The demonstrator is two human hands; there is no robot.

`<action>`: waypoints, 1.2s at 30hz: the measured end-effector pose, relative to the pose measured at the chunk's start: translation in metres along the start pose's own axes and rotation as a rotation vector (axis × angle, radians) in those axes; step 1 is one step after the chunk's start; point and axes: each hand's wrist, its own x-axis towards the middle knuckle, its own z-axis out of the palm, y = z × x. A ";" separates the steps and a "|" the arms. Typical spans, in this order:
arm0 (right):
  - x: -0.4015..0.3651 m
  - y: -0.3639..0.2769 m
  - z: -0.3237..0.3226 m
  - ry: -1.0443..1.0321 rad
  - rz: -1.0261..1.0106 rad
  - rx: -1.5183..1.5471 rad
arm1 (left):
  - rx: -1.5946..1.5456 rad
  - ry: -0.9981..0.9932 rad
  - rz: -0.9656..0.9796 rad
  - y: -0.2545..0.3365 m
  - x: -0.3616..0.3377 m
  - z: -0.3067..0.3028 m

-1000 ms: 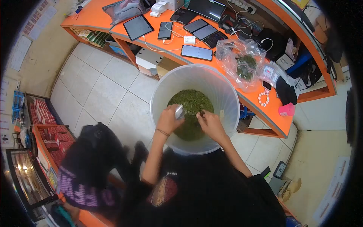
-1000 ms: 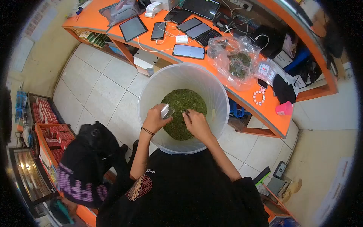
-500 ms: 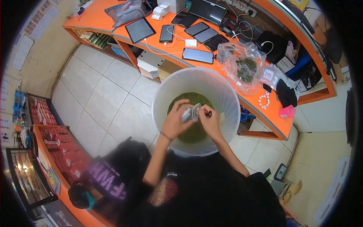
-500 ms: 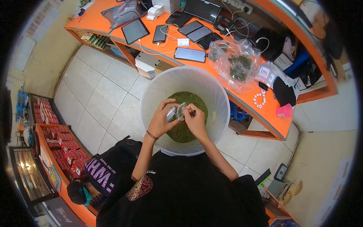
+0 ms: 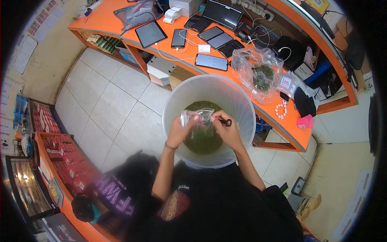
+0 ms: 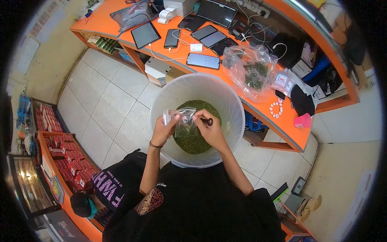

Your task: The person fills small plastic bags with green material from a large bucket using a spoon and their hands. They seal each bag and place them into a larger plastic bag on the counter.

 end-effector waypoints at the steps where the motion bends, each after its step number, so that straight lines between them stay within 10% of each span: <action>1: -0.001 -0.001 0.002 -0.001 -0.001 0.000 | 0.000 0.000 0.001 -0.001 0.000 0.000; 36: -0.004 0.006 -0.002 0.013 -0.322 -0.375 | 0.357 0.069 0.332 -0.007 0.002 0.016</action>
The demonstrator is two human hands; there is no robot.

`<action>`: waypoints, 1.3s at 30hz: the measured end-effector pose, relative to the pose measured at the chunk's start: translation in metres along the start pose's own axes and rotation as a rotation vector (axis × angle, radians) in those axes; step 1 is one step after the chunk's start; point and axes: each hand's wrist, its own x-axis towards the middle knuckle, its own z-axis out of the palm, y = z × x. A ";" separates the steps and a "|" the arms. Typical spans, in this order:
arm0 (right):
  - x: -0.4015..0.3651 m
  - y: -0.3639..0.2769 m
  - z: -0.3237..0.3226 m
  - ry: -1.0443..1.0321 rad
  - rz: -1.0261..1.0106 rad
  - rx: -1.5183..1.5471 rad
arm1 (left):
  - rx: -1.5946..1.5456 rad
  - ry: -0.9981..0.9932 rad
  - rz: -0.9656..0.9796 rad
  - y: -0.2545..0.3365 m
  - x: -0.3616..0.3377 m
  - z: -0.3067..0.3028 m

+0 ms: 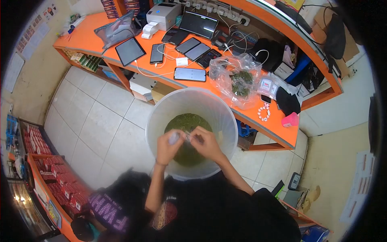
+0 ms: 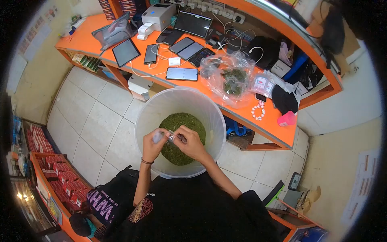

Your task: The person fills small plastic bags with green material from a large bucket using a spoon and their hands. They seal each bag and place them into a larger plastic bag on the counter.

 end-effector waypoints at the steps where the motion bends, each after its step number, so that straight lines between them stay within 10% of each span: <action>1: -0.002 0.001 -0.001 -0.002 0.036 -0.015 | 0.047 0.055 -0.031 0.001 0.000 -0.002; 11: -0.033 0.021 -0.017 -0.171 0.154 -0.186 | 0.543 -0.081 -0.128 0.012 0.037 -0.027; 21: -0.040 0.014 -0.017 -0.240 0.217 -0.297 | 0.177 0.014 0.563 0.083 0.144 0.074; 26: -0.037 0.011 -0.020 0.040 0.248 -0.066 | -0.606 -0.561 -0.271 0.035 0.110 0.057; 28: -0.030 0.012 -0.021 0.281 0.285 0.193 | -0.741 -0.541 -0.322 0.025 0.088 0.051; 39: -0.009 0.013 -0.004 0.120 0.348 0.243 | -0.757 -0.391 -0.348 0.012 0.024 0.014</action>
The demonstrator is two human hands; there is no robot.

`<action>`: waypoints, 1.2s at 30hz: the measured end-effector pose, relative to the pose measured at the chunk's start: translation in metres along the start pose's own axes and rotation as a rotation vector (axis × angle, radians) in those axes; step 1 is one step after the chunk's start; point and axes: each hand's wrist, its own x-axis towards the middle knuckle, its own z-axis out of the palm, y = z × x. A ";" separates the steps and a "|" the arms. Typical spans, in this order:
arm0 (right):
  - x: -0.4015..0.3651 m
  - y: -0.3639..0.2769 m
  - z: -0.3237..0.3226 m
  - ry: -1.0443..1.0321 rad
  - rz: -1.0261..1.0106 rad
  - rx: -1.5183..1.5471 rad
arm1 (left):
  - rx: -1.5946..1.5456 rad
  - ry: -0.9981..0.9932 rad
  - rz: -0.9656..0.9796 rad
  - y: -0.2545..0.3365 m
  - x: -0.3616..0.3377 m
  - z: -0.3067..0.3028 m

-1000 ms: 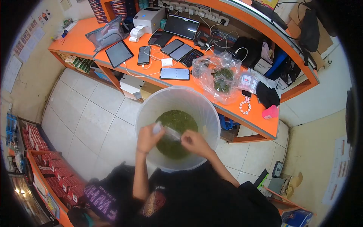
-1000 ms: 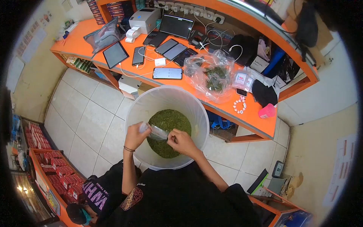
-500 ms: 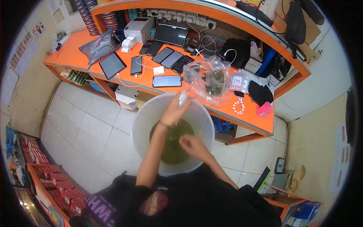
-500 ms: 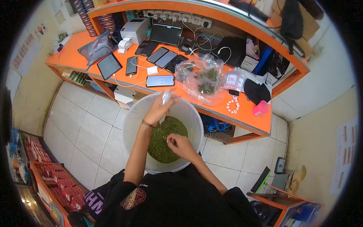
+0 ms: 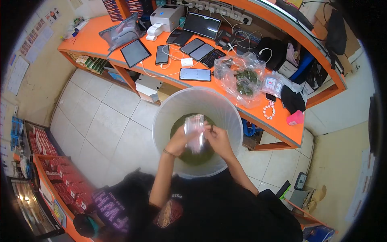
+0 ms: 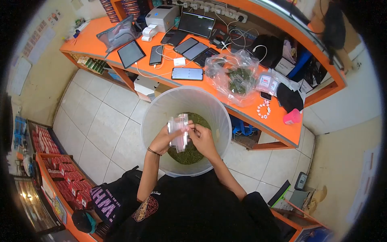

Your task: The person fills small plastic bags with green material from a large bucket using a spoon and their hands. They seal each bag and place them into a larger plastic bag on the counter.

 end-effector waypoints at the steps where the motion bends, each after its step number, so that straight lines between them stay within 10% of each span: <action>1: -0.001 -0.001 -0.001 0.015 0.011 -0.029 | 0.132 -0.017 -0.066 -0.002 -0.004 -0.005; 7: 0.001 0.004 -0.011 0.141 -0.020 -0.149 | 0.365 0.021 -0.131 -0.017 -0.009 -0.035; 9: 0.001 0.003 -0.014 0.178 -0.024 -0.166 | 0.714 0.460 0.530 -0.036 0.005 -0.047; 12: -0.003 -0.001 -0.012 0.189 -0.027 -0.201 | 0.797 0.491 0.086 0.002 -0.013 -0.020; 36: -0.007 0.002 -0.002 -0.026 -0.208 -0.321 | 0.965 0.303 0.330 -0.039 -0.009 0.001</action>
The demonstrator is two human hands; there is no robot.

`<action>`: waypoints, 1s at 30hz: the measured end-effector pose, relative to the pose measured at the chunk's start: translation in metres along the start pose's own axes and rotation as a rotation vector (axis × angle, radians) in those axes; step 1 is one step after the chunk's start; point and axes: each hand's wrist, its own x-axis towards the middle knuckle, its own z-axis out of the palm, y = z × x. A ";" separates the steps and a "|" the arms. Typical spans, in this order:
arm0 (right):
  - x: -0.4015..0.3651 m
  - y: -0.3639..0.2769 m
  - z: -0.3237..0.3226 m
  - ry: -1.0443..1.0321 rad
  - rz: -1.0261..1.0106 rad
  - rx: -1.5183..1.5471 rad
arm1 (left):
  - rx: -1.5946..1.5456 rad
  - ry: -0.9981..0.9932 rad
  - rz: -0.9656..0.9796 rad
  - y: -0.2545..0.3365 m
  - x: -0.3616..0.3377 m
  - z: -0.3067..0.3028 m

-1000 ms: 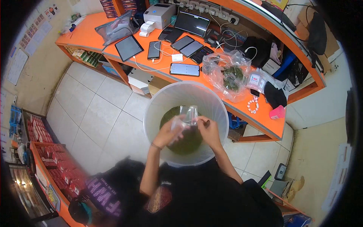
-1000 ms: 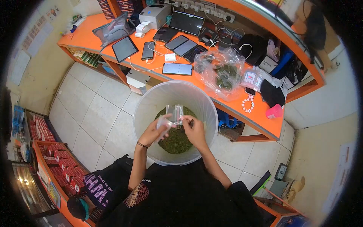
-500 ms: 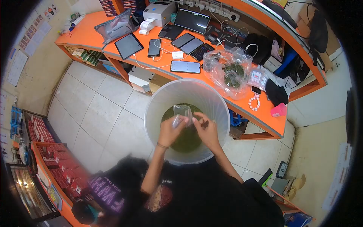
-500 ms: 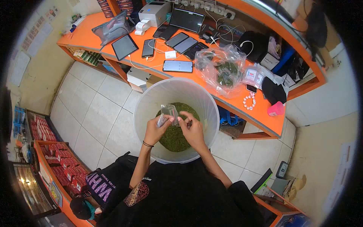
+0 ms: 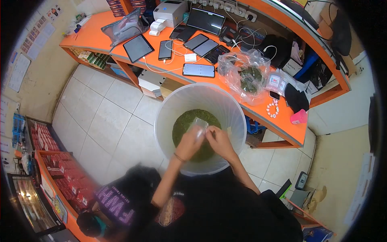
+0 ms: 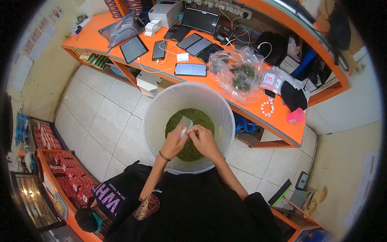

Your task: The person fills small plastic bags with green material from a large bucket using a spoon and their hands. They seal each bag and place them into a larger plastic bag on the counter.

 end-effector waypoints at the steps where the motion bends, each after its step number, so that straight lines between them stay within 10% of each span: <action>1: -0.001 0.000 -0.002 -0.035 0.009 -0.089 | 0.106 -0.081 0.094 -0.001 0.000 0.000; 9: -0.004 0.000 0.018 0.145 -0.046 -0.447 | 0.342 0.094 0.111 0.004 -0.002 0.005; 11: 0.005 -0.012 0.012 0.037 0.081 0.059 | 0.117 0.141 0.064 0.011 -0.002 0.000; 18: 0.010 -0.014 0.021 0.123 -0.088 0.051 | 0.164 0.218 -0.175 0.015 0.004 -0.015; 21: 0.013 -0.011 0.018 0.195 -0.016 0.084 | 0.145 0.352 0.182 0.008 0.005 -0.023; 23: 0.014 -0.012 0.018 0.164 0.021 0.167 | 0.121 0.105 0.353 0.020 0.006 -0.030; 30: 0.024 -0.013 0.018 0.001 0.008 0.270 | 0.177 0.102 0.285 0.010 0.000 -0.033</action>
